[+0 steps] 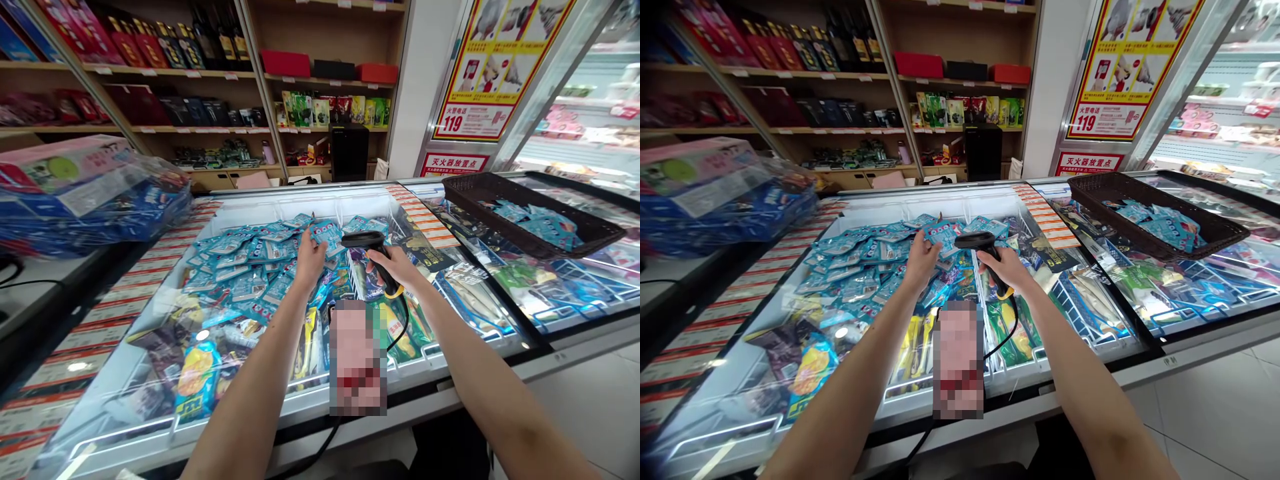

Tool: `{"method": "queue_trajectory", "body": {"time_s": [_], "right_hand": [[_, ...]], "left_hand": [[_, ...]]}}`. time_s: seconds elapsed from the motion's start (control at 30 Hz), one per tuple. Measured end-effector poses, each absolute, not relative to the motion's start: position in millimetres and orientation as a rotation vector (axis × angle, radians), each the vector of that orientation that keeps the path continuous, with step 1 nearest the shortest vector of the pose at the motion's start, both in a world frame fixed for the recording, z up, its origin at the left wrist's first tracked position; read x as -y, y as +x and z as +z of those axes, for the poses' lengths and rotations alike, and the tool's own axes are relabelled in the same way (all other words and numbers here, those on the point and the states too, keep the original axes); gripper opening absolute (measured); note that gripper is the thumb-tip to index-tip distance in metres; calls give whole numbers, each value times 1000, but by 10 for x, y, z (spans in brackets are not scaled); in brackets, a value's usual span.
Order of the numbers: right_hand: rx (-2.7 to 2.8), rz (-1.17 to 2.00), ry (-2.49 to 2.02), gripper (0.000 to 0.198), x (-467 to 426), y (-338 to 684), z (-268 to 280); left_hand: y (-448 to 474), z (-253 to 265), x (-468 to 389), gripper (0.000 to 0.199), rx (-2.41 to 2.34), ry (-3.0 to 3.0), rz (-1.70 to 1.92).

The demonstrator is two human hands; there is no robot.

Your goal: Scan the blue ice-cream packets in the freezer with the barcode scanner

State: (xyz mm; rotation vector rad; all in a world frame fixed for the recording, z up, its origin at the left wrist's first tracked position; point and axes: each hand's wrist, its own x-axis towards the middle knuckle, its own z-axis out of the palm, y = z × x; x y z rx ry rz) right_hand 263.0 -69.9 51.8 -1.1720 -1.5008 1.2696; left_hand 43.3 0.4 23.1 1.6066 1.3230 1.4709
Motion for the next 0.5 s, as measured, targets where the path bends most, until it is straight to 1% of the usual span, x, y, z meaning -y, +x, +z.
{"method": "queue_trajectory", "body": {"time_s": [0.27, 0.5], "right_hand": [[1545, 1236, -1179, 41, 626, 2639, 422], [1508, 1317, -1142, 39, 591, 2604, 459]], "left_hand": [[405, 201, -15, 44, -1346, 1645, 1443], [375, 145, -55, 42, -1349, 1653, 1440]]}}
